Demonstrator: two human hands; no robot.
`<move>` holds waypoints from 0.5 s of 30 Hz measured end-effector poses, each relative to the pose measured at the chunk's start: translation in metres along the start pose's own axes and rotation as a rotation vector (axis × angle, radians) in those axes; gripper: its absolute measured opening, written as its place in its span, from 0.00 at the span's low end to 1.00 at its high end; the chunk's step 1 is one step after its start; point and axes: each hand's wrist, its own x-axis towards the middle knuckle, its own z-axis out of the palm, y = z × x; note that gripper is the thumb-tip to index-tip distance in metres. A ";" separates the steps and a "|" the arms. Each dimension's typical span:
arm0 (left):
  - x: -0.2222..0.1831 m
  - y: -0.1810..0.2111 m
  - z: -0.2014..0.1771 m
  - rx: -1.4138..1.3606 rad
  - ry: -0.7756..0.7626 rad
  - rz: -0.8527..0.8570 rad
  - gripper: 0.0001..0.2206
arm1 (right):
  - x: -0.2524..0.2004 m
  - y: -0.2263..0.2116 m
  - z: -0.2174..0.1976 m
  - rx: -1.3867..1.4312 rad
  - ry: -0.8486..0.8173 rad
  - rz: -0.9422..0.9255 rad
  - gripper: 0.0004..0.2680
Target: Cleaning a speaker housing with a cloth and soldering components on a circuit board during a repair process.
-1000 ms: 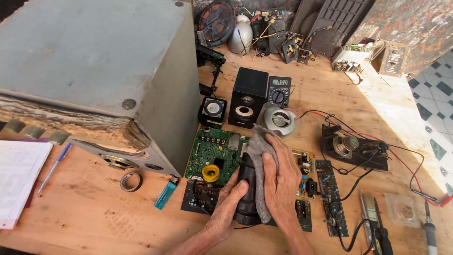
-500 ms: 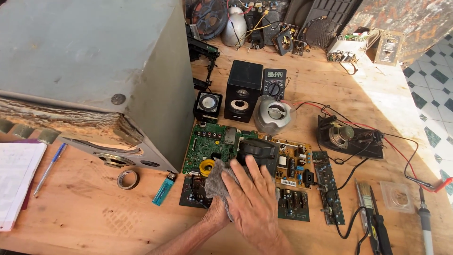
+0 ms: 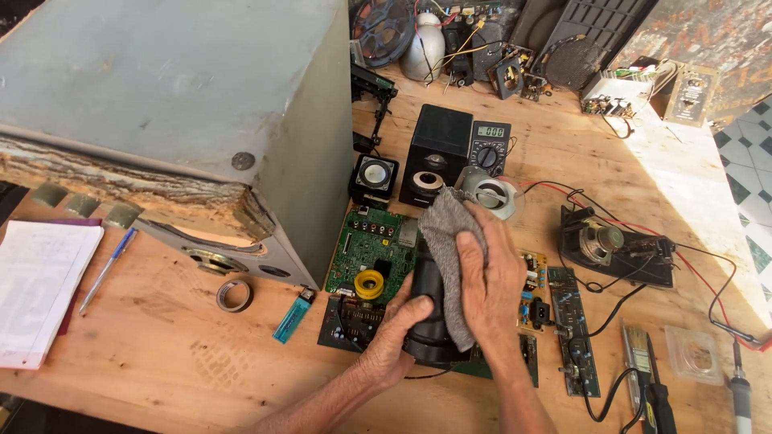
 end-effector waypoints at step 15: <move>0.016 -0.022 -0.023 -0.161 0.002 -0.047 0.19 | -0.095 -0.010 0.023 -0.385 0.042 -0.421 0.13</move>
